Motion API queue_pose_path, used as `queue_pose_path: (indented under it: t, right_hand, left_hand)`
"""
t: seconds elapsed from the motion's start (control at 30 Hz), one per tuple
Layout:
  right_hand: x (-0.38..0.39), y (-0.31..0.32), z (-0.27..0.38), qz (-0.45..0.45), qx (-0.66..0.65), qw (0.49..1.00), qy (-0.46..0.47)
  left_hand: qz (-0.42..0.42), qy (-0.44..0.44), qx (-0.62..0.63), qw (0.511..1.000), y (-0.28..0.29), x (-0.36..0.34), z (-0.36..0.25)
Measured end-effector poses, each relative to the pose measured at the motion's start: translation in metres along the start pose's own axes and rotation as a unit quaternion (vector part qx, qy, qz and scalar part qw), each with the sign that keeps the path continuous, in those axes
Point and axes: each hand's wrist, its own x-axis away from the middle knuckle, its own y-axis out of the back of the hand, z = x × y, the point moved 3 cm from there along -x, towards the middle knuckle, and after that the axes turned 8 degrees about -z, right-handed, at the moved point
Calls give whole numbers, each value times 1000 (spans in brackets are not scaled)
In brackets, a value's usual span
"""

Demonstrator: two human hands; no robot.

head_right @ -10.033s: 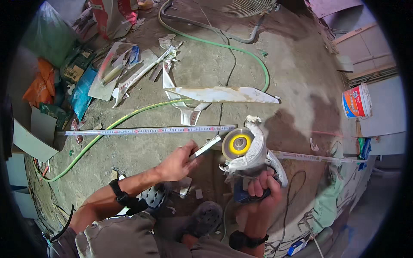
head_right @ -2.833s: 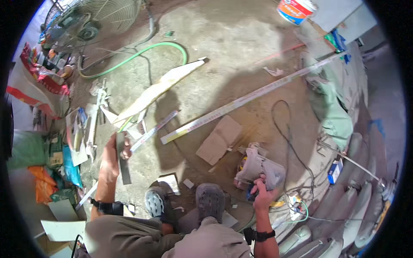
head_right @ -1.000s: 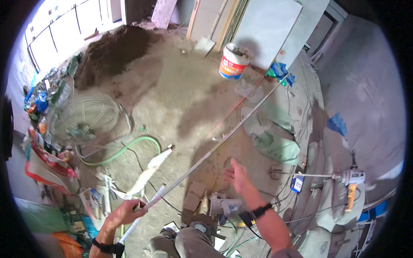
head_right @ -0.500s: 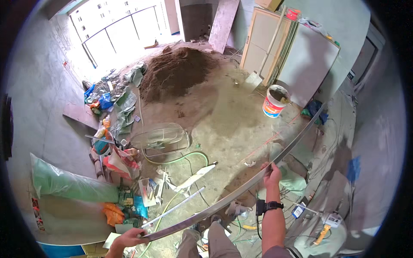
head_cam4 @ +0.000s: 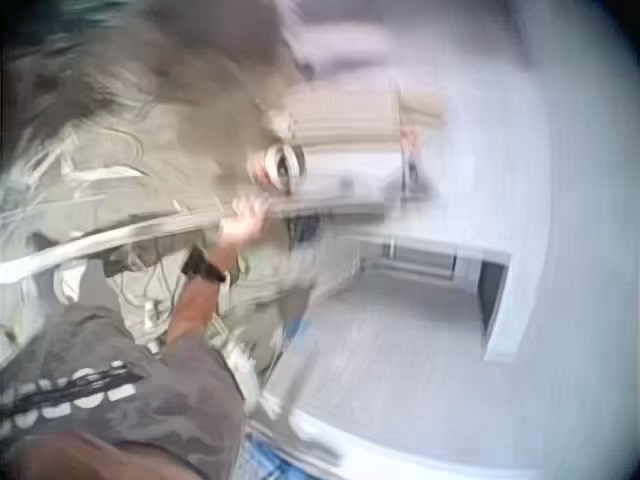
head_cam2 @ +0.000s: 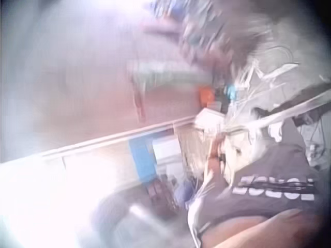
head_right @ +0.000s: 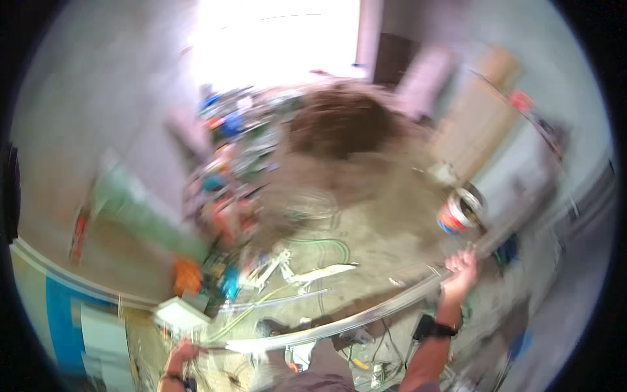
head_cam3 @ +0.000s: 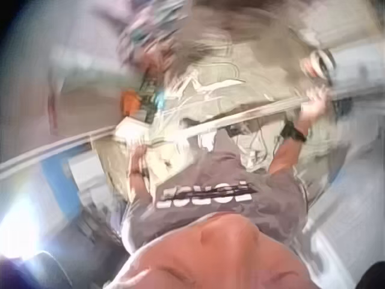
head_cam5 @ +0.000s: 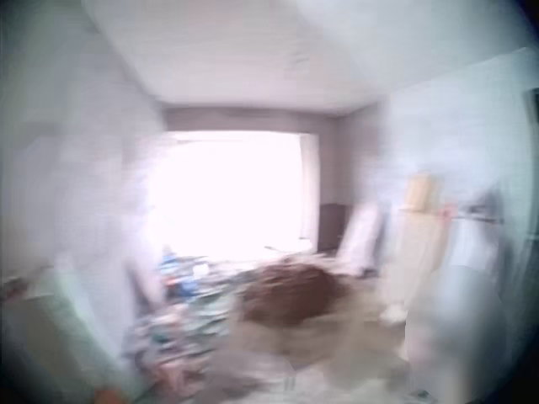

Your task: Measuring a metal strip with a tape measure and cutting it with a power grinder.

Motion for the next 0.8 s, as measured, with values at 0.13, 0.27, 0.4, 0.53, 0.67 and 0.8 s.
queue_pose_path:
  t: [0.13, 0.27, 0.4, 0.53, 0.67, 0.8]
  right_hand:
    - [11, -73, -2, 89, 7, 996, 13]
    - [120, -179, -29, 141, -5, 987, 80]
    - [230, -280, -53, 184, 5, 981, 60]
    - [269, -382, -59, 392, -27, 920, -3]
    - [311, -473, -78, 482, -59, 872, -61]
    - [402, -539, -144, 505, -81, 855, -91]
  left_hand:
    - [-302, 196, 220, 906, -45, -5, 34]
    - [-336, 341, 373, 795, -79, 48, 48]
    - [-328, 420, 435, 725, -153, 77, 56]
    - [-300, 465, 551, 625, -216, 97, 52]
    - [-306, 483, 602, 558, -243, 110, 42]
    - [-345, 499, 623, 493, -254, 132, 21]
